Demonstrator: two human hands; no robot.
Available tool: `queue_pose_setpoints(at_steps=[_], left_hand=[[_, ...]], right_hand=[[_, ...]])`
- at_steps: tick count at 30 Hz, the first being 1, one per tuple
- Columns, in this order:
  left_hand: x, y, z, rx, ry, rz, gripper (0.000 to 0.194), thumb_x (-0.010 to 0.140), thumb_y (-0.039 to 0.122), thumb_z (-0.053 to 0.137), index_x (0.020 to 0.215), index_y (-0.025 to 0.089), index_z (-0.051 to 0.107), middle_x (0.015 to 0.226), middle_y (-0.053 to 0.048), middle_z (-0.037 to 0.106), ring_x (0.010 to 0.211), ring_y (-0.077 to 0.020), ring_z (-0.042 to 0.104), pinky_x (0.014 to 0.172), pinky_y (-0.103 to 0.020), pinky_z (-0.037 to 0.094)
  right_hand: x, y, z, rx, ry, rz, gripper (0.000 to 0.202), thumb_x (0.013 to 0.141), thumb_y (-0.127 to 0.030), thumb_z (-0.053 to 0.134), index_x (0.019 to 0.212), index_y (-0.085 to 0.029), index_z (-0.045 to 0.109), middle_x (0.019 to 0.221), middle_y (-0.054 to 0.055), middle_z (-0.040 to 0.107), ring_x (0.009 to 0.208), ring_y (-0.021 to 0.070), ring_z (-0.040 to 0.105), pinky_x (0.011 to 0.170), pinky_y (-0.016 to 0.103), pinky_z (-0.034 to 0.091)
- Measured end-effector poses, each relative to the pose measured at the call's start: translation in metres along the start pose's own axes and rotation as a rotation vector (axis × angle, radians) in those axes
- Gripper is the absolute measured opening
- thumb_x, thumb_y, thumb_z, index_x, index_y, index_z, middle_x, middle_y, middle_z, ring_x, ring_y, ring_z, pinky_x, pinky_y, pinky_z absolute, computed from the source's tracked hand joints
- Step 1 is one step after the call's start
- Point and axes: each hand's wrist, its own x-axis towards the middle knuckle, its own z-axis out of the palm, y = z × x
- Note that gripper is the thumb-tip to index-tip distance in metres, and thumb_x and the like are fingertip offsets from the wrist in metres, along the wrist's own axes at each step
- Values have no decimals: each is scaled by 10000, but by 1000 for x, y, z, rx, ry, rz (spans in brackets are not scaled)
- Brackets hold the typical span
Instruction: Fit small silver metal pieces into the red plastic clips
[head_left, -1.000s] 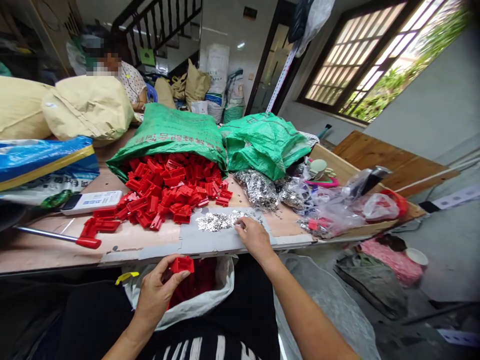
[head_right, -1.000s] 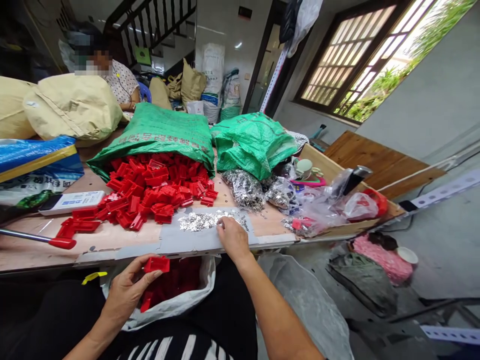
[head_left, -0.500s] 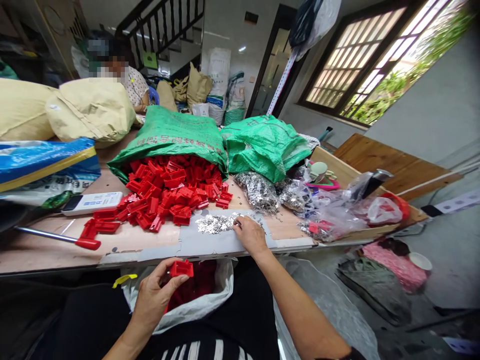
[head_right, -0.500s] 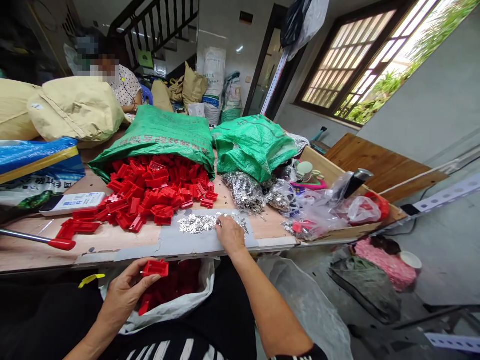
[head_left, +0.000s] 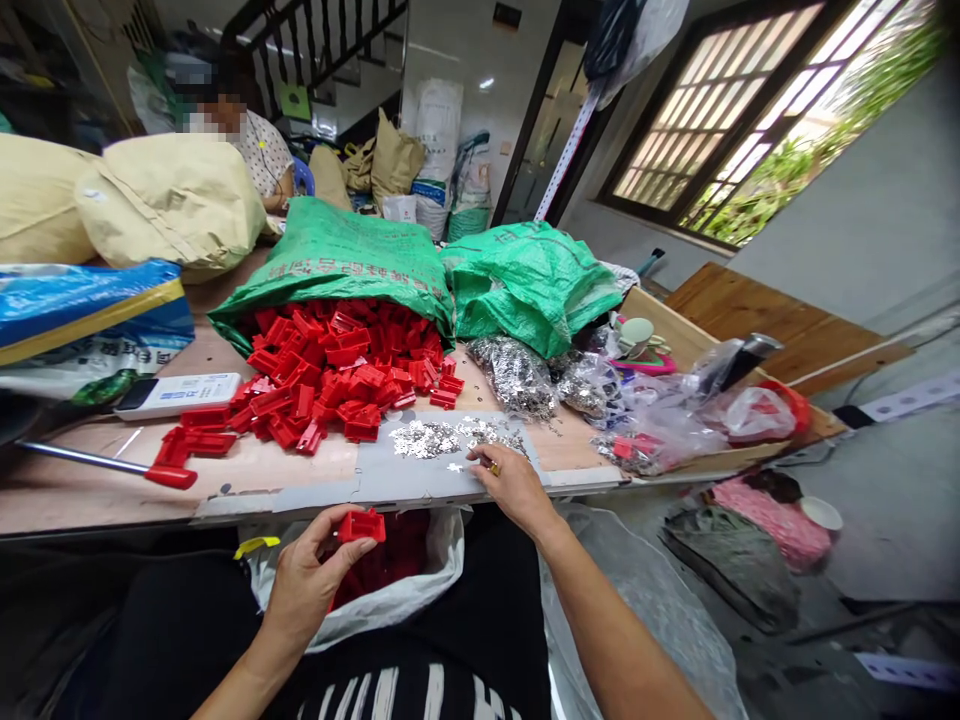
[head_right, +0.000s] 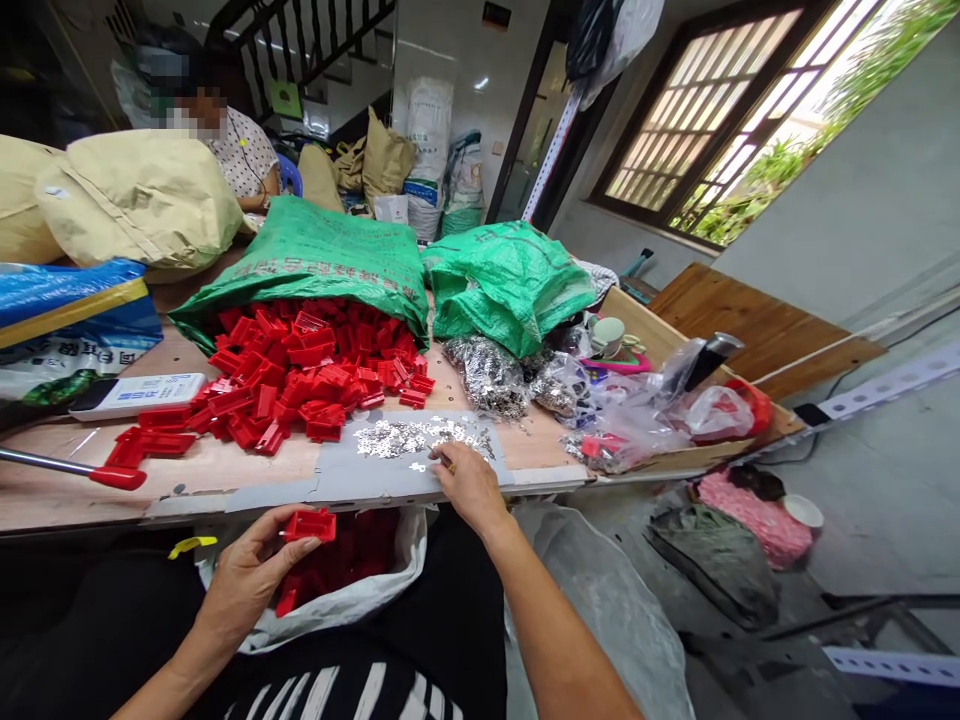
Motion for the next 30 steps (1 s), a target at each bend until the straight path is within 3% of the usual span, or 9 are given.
queue_pose_setpoints(at_steps=[7,12,16,22,30], left_hand=[[2,4,6,-46,-44,22,403,632,351,774,985,188,666,842,-35,746,739,-201,690,708,-267,547],[5,5,9,-110,-7,51,408,613,313,789,985,202,665,902,-35,744,813,-218,696,773,-296,546],[6,11,8,-27,32,146,366,621,287,786,969,220,695,887,-34,738,797,-216,686,767,-288,530],[3,27,9,168,115,377,317,605,271,799,915,245,738,891,-52,724,822,-227,654,790,-300,490],[-1,31,9,271,67,509,288,680,257,752,967,258,722,896,-52,717,845,-225,649,793,-308,484]], right_hand=[[-2,-7,7,-84,0,-7,122,852,-232,557,938,-224,644,938,17,651,865,156,582,743,248,393],[2,-13,13,-156,17,-23,113,864,-225,521,899,-222,629,916,25,650,832,155,579,716,244,380],[-1,-27,12,20,29,-51,109,848,-212,498,893,-212,597,828,3,640,712,141,559,663,238,376],[-21,-71,11,381,-128,-205,69,853,-223,511,838,-193,571,720,-23,598,631,110,517,609,206,379],[-27,-92,23,301,-110,-341,61,831,-154,547,844,-191,594,783,7,619,700,127,547,647,218,397]])
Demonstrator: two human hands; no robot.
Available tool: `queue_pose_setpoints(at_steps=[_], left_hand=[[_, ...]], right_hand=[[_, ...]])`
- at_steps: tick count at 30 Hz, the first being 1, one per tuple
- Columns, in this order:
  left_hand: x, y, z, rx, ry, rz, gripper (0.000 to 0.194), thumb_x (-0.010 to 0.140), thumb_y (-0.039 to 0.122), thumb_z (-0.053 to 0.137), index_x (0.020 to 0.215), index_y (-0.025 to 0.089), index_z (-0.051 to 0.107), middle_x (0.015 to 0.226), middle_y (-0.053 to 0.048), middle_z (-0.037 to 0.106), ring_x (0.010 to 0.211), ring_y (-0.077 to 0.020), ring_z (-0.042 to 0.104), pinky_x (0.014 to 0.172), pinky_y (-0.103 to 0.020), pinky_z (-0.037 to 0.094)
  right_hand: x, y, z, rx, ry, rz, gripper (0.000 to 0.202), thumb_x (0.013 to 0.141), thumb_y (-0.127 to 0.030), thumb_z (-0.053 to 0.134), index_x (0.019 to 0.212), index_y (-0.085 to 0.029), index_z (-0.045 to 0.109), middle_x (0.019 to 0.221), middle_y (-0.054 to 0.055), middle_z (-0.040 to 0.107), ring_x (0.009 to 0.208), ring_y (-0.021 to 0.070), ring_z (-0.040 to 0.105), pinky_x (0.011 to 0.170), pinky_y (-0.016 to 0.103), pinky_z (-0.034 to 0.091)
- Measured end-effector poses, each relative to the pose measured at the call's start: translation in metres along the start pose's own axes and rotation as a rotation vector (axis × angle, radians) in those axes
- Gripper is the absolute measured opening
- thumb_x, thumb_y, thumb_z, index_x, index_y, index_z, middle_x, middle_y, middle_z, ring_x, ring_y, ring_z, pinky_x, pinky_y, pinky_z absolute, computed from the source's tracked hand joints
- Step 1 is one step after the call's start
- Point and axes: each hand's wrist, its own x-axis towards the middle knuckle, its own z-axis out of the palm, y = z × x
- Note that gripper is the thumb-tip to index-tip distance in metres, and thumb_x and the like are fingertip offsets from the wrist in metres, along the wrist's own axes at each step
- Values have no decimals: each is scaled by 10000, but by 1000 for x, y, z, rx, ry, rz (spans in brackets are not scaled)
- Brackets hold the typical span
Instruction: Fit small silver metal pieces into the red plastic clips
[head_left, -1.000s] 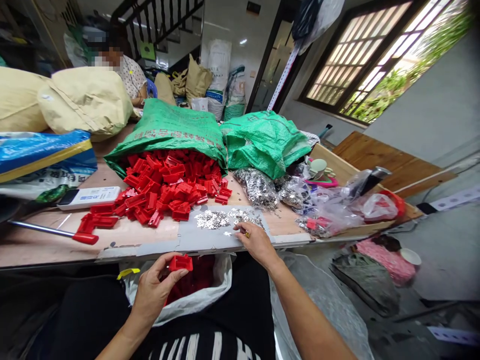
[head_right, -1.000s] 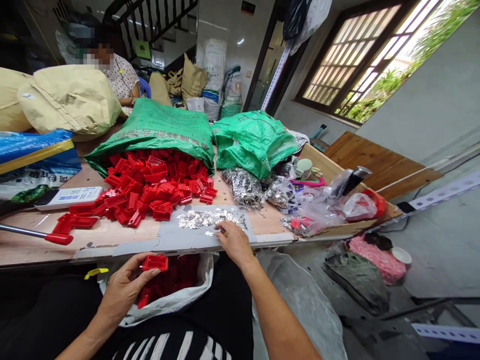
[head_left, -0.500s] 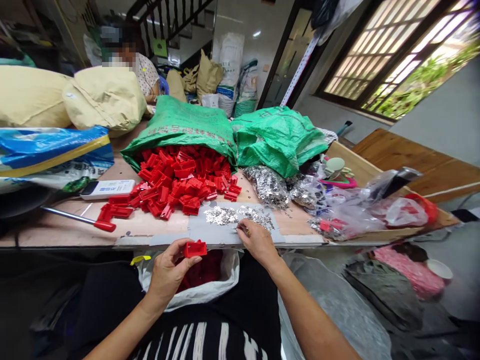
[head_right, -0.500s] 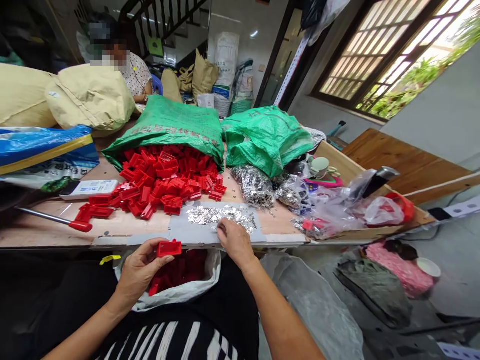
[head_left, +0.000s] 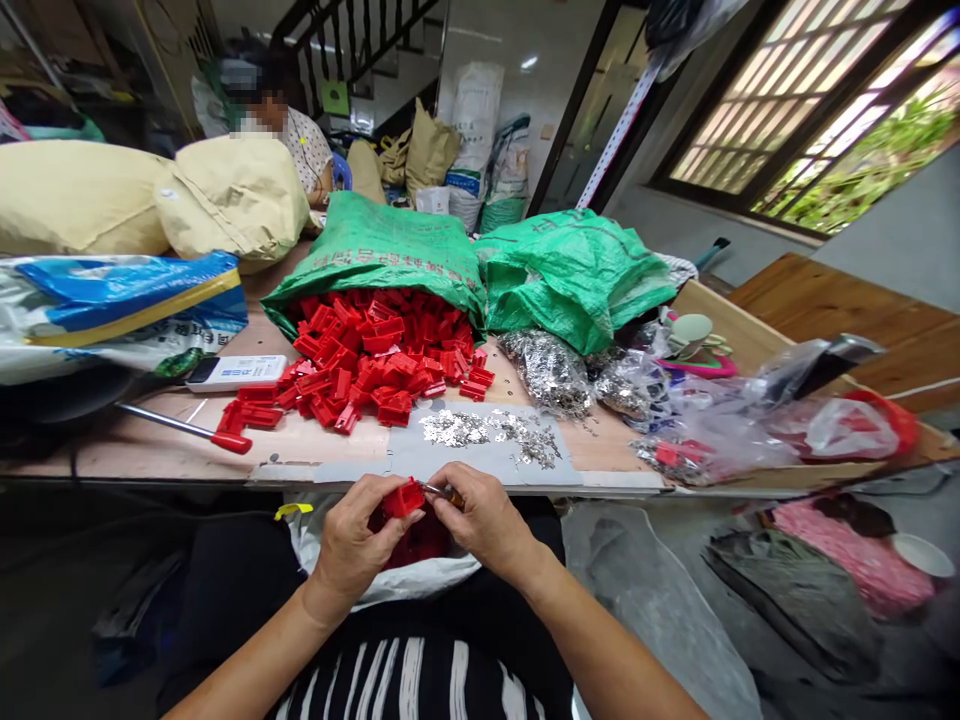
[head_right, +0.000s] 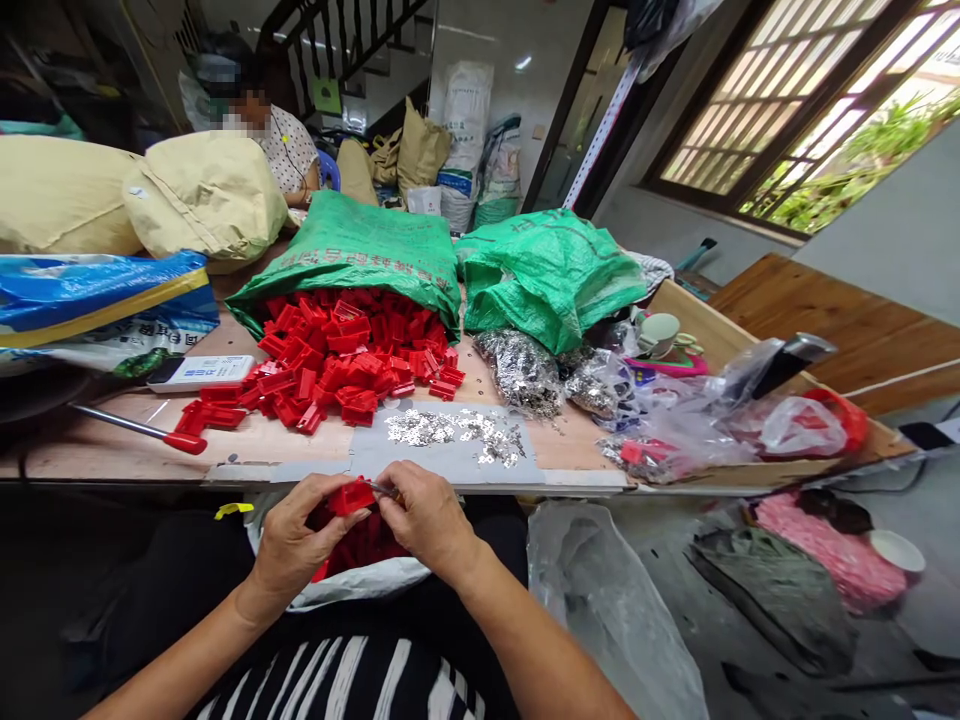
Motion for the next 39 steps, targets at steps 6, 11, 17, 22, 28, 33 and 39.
queue_pose_setpoints(at_steps=[6,11,17,22,28,33,39], left_hand=[[-2,2,0,-8,14,30,274,680,250,754,951,238,717,857,-49,716,792,-210,655,735,-297,505],[-6,-2,1,55,18,138,253,756,229,701,1006,219,669,885,-41,702,797,-177,655,705,-277,520],[-8,-2,1,55,69,151,262,762,235,709,1016,218,646,895,-25,694,809,-161,657,722,-257,522],[-6,0,-1,48,69,168,277,760,219,712,1027,226,641,888,-17,689,806,-155,650,726,-251,513],[-6,1,-1,63,24,217,309,764,196,705,1063,238,640,920,-27,691,836,-163,647,739,-258,509],[-9,0,3,58,9,207,286,773,197,693,1053,222,642,920,-40,691,833,-171,650,732,-269,517],[-16,-2,10,48,-44,166,255,771,210,692,1023,212,651,896,-39,691,808,-172,653,722,-272,525]], right_hand=[[1,2,6,-12,-32,-29,140,793,-79,558,855,-193,612,818,18,630,768,145,572,704,233,420],[0,0,9,61,7,-29,112,807,-90,569,840,-179,629,797,22,613,744,142,562,687,243,413],[-3,6,3,336,-36,44,167,895,-274,540,929,-182,674,832,30,597,763,139,555,691,247,416],[-1,14,-4,513,2,183,180,870,-339,575,950,-182,614,840,5,590,747,124,530,700,239,414],[3,11,8,505,-45,222,163,807,-312,638,824,-181,542,726,-37,534,664,101,451,628,218,366],[6,13,16,597,-72,238,190,764,-286,653,777,-185,492,700,-47,475,651,98,402,604,215,341],[-3,21,22,838,-159,343,327,724,-380,704,762,-194,438,637,-72,419,532,65,338,491,195,286]])
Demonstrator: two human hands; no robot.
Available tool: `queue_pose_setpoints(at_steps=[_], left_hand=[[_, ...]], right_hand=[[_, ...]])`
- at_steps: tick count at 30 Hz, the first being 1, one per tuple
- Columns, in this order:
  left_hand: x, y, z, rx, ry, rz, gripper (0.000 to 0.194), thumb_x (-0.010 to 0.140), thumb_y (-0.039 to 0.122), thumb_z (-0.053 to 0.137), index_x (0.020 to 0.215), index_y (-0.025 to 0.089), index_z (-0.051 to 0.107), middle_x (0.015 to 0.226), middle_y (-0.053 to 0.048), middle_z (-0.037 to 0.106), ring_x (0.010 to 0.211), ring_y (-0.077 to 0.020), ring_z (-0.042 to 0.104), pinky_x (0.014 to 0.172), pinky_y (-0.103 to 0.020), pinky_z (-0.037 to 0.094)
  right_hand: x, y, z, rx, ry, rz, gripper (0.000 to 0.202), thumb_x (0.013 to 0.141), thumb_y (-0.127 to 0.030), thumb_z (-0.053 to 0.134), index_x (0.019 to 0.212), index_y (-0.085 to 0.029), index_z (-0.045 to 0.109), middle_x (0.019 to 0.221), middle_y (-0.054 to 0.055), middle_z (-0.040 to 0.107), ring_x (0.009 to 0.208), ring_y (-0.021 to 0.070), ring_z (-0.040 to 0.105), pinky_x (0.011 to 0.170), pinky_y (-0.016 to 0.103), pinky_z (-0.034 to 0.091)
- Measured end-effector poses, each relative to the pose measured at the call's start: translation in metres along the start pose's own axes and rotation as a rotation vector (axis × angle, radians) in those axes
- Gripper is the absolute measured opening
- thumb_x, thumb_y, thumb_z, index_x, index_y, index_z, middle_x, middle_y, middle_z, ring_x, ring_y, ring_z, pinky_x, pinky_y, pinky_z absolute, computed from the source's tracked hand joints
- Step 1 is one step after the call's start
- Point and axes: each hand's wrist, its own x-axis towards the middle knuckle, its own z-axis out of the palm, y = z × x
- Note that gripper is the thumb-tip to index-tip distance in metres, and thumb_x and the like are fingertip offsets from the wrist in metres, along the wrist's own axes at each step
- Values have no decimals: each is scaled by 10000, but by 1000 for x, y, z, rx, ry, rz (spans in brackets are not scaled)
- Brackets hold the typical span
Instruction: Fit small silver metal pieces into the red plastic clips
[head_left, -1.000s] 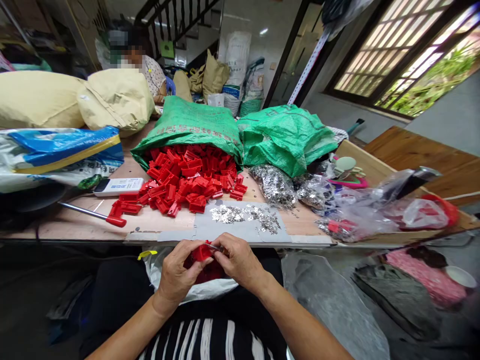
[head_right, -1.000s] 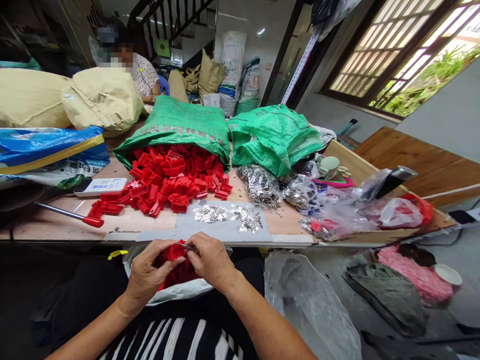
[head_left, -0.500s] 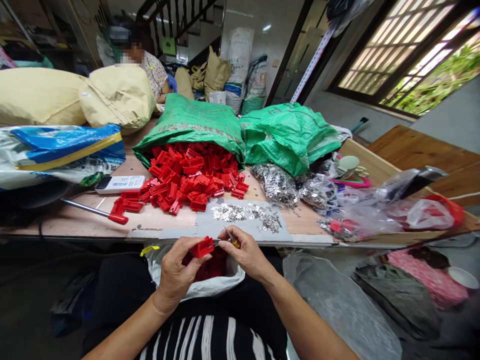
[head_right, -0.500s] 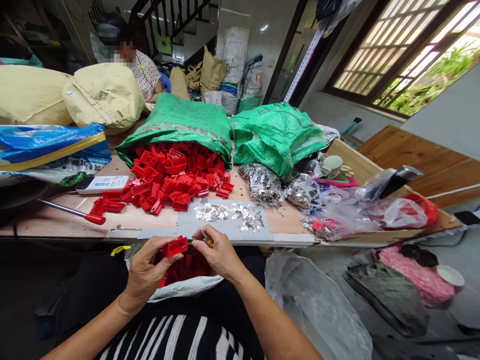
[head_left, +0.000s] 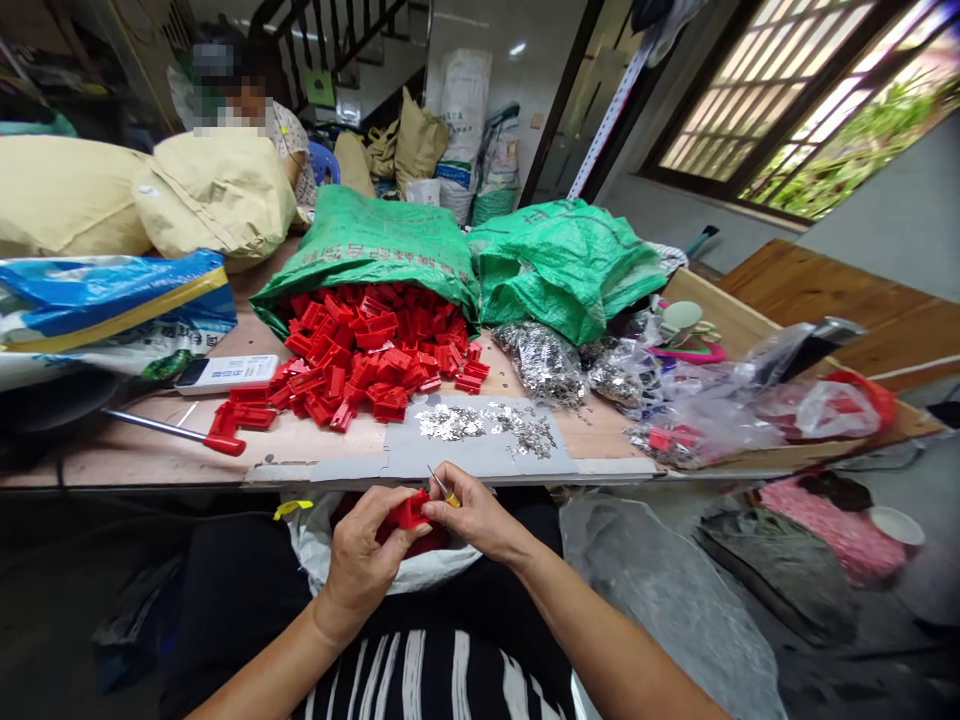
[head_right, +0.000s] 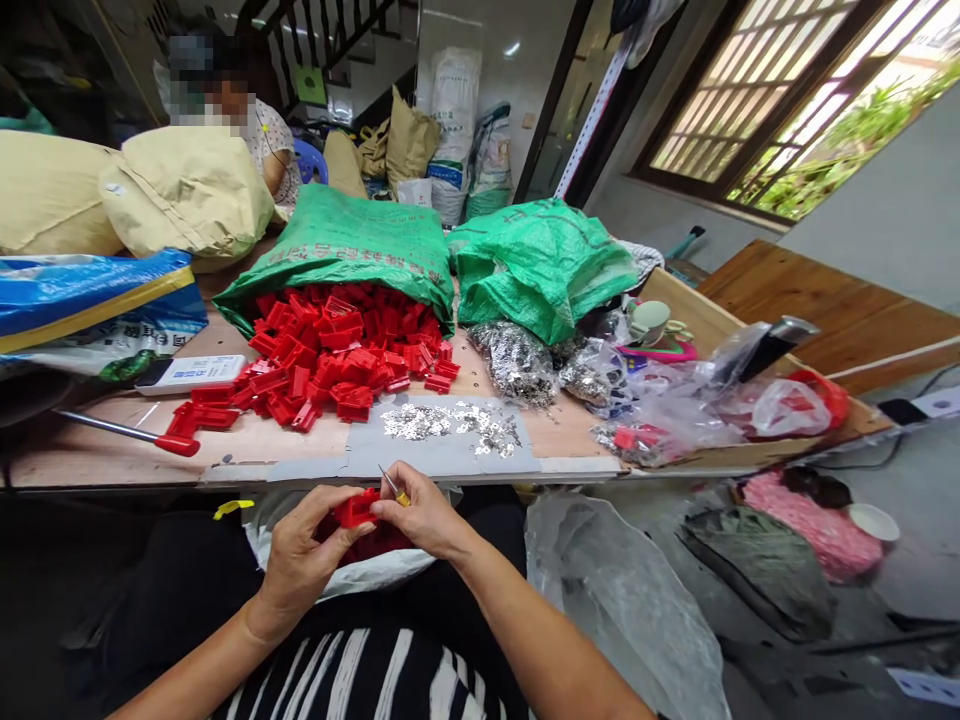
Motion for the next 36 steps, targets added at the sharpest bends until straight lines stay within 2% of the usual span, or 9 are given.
queue_pose_setpoints(at_steps=[5,11,17,20,22,24,28,30,36], left_hand=[[-4,-6,4,-78,-27,-86,248,770,229,694,1013,216,650,910,-35,689,819,-174,656,726,-275,530],[-8,-17,4,-204,-60,-200,262,743,263,712,997,212,674,957,-55,705,852,-197,669,768,-306,542],[-5,-19,-2,-353,-88,-360,296,663,291,764,945,212,722,1012,-88,736,1142,-292,580,1023,-453,413],[-3,-19,-2,-543,-126,-481,308,656,284,771,946,204,708,1035,-93,728,1072,-287,626,970,-434,465],[-2,-20,0,-649,-126,-552,308,662,273,770,949,196,689,1002,-80,729,955,-252,672,880,-377,524],[0,-21,2,-696,-65,-601,320,667,257,770,965,192,671,966,-56,727,886,-210,682,827,-317,541],[4,-23,2,-774,76,-662,355,683,254,763,1012,199,639,939,-18,721,824,-154,678,788,-257,542],[5,-24,2,-808,86,-683,355,690,253,760,1016,200,629,927,-10,722,806,-140,678,782,-244,541],[6,-24,0,-796,81,-707,365,682,257,768,1011,192,624,921,-9,727,806,-136,678,786,-233,536]], right_hand=[[-6,11,-4,148,-67,95,409,724,-448,715,892,-212,425,582,-95,460,443,53,364,427,175,269],[-10,12,-9,228,-82,144,457,687,-444,757,915,-200,446,641,-83,491,452,33,396,425,156,280],[-13,9,-6,337,-108,196,487,626,-409,802,894,-196,455,678,-83,489,441,15,369,403,148,242],[-15,10,-5,330,-129,202,489,636,-433,788,900,-202,448,659,-88,479,434,23,372,408,155,256],[-13,9,-9,228,-143,189,481,657,-458,765,931,-204,462,677,-79,505,454,38,405,436,166,299],[-9,5,-19,26,-74,132,415,708,-448,722,956,-202,498,752,-49,559,524,64,462,496,192,356],[10,-5,-54,-655,347,-61,90,843,-274,586,891,-198,583,816,-2,609,763,140,545,705,260,396],[20,-8,-69,-912,457,-70,69,849,-192,559,903,-196,602,852,19,622,822,162,554,752,276,386],[40,-11,-80,-1167,412,-61,96,864,-165,562,935,-200,617,941,44,616,892,170,558,778,264,376]])
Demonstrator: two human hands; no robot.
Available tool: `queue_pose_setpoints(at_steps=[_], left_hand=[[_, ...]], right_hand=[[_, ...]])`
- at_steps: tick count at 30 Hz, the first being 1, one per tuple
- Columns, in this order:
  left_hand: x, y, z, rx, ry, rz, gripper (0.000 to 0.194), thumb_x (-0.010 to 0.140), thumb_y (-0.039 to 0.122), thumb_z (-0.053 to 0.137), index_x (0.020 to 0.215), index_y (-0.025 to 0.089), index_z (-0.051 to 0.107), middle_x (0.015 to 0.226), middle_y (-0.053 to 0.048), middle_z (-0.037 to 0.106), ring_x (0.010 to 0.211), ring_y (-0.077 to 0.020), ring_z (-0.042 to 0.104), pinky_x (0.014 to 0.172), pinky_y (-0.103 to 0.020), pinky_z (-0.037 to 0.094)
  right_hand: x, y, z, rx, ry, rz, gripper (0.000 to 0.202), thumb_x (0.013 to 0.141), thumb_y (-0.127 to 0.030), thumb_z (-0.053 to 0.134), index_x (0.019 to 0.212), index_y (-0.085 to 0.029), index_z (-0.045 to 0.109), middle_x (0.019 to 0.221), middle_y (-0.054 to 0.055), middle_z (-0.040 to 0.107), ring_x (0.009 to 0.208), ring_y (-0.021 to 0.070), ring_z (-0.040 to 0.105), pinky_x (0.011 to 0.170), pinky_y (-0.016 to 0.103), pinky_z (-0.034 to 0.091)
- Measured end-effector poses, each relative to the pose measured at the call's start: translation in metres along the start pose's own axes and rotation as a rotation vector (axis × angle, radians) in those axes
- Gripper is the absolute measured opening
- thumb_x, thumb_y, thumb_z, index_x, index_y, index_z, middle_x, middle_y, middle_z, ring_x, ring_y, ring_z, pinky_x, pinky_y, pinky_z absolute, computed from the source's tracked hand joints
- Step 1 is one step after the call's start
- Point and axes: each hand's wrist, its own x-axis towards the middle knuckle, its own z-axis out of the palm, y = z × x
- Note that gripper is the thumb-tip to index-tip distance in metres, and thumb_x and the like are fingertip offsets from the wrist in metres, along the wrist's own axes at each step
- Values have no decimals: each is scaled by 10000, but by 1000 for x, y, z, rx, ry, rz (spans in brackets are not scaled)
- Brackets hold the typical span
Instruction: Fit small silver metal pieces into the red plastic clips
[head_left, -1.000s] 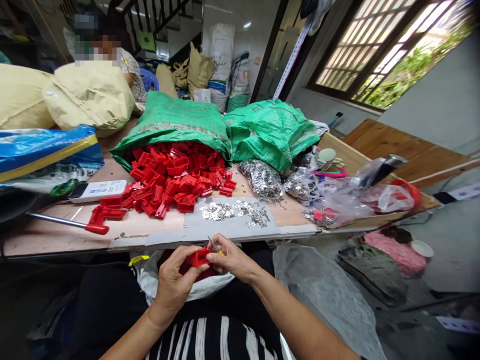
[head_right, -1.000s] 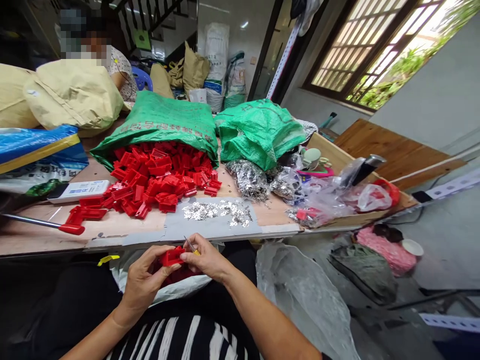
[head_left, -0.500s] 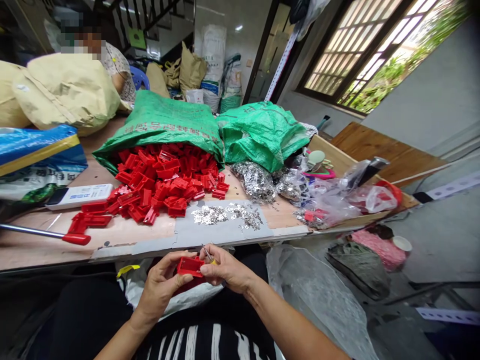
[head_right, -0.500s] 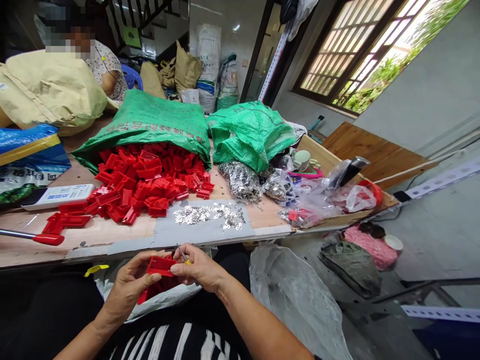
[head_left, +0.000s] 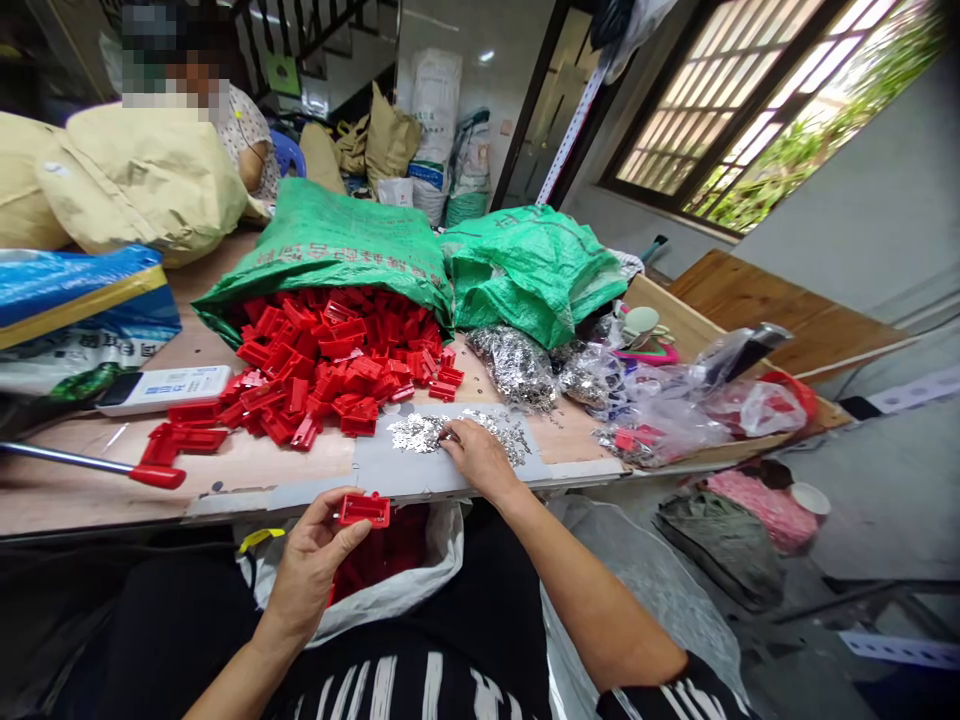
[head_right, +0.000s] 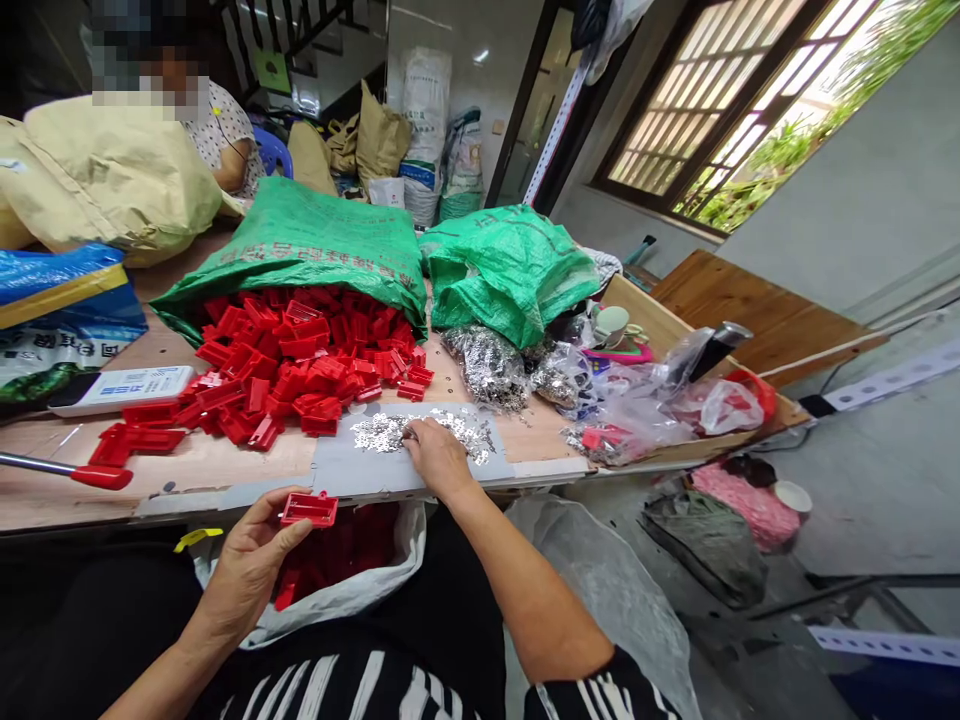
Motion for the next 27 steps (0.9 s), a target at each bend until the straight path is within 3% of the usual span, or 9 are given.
queue_pose_setpoints(at_steps=[7,15,19,27], left_hand=[[0,2,-1,-7,15,3,365,672,258,773,1000,193,625,910,-4,724,801,-137,673,780,-238,539],[-1,4,2,-46,37,-34,371,664,258,780,988,168,623,909,-18,716,804,-134,665,781,-235,539],[-2,10,5,-128,58,-79,344,663,271,784,956,176,629,906,-8,702,792,-137,662,762,-270,560],[-2,15,12,-204,-8,-126,416,732,291,730,1129,244,616,948,-4,678,839,-153,649,841,-404,563]], right_hand=[[4,1,1,4,-4,-30,38,846,-154,581,842,-191,580,886,32,590,856,163,546,757,257,369],[0,7,3,64,56,-35,98,866,-134,487,925,-199,531,881,31,619,821,169,557,736,268,376],[-3,10,1,110,100,-49,93,882,-169,452,868,-199,539,905,53,623,863,182,561,759,277,378],[-16,6,-7,334,108,14,46,839,-217,466,837,-210,511,787,3,610,621,144,550,625,260,388]])
